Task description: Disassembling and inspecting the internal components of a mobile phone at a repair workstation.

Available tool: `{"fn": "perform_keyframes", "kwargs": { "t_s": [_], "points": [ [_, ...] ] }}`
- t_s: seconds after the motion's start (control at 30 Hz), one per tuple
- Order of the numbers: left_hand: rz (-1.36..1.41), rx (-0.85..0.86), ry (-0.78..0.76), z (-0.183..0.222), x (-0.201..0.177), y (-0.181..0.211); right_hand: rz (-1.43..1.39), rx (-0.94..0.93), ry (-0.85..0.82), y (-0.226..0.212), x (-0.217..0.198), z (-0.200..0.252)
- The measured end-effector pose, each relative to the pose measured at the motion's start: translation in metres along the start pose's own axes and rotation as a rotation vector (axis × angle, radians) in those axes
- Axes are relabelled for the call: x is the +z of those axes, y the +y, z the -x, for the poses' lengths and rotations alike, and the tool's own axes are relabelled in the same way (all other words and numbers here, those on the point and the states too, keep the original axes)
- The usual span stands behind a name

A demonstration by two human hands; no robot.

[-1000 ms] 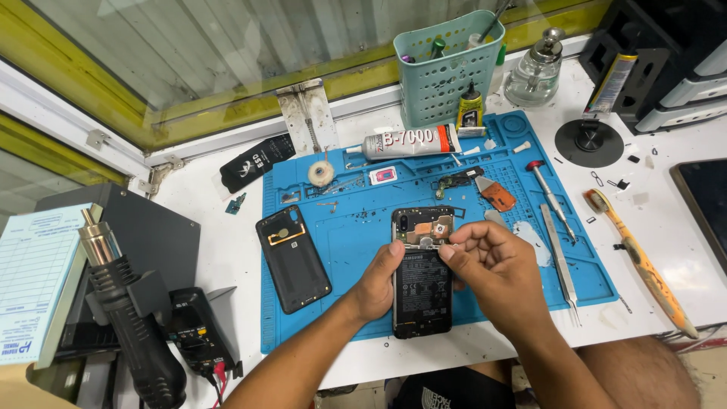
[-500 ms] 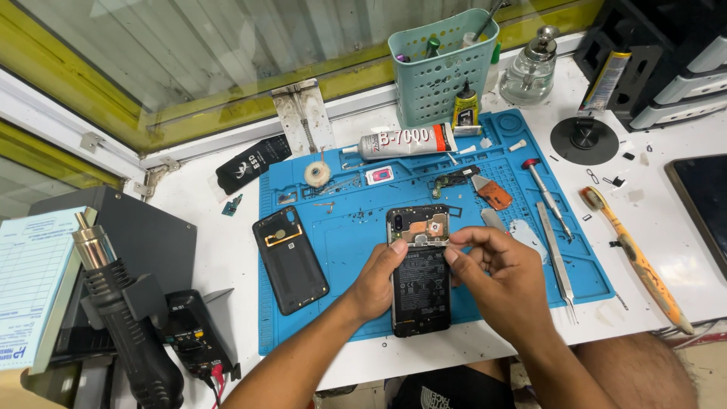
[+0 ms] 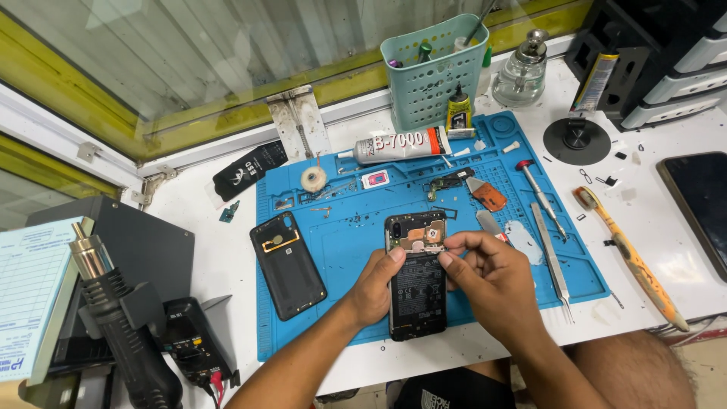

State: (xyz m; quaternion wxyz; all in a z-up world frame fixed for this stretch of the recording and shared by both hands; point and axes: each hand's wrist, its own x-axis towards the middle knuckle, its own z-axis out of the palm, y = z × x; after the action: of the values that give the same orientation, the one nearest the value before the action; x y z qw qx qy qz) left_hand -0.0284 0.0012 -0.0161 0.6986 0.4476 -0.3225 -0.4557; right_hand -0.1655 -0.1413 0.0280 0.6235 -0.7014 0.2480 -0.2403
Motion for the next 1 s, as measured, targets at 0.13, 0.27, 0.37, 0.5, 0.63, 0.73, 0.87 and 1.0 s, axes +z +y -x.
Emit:
{"fn": "perform_keyframes", "kwargs": {
  "t_s": [0.13,0.27,0.37,0.5,0.63,0.73,0.87,1.0],
  "points": [
    [-0.018,-0.002,-0.009,0.000,0.002,0.004,-0.032,-0.008,0.003,0.002,0.000,0.000],
    [0.014,-0.016,-0.029,0.000,0.011,0.015,-0.195,0.012,-0.029,0.000,-0.001,0.000],
    [0.033,-0.039,-0.018,0.001,0.014,0.018,-0.236,0.030,-0.027,0.003,-0.004,-0.001],
    [0.057,-0.062,-0.006,0.001,0.018,0.021,-0.162,0.045,0.016,0.005,-0.005,-0.003],
    [0.016,-0.057,-0.011,0.000,0.020,0.024,-0.231,0.065,-0.003,-0.003,-0.001,-0.004],
    [0.016,-0.010,-0.004,-0.004,0.024,0.026,-0.204,0.099,0.010,-0.002,0.000,-0.006],
    [0.020,0.102,0.021,-0.009,0.032,0.032,-0.303,0.041,0.040,0.010,0.006,-0.007],
    [0.026,0.215,0.047,-0.011,0.042,0.039,-0.340,-0.016,0.071,0.015,0.010,-0.006]
  ]
}}
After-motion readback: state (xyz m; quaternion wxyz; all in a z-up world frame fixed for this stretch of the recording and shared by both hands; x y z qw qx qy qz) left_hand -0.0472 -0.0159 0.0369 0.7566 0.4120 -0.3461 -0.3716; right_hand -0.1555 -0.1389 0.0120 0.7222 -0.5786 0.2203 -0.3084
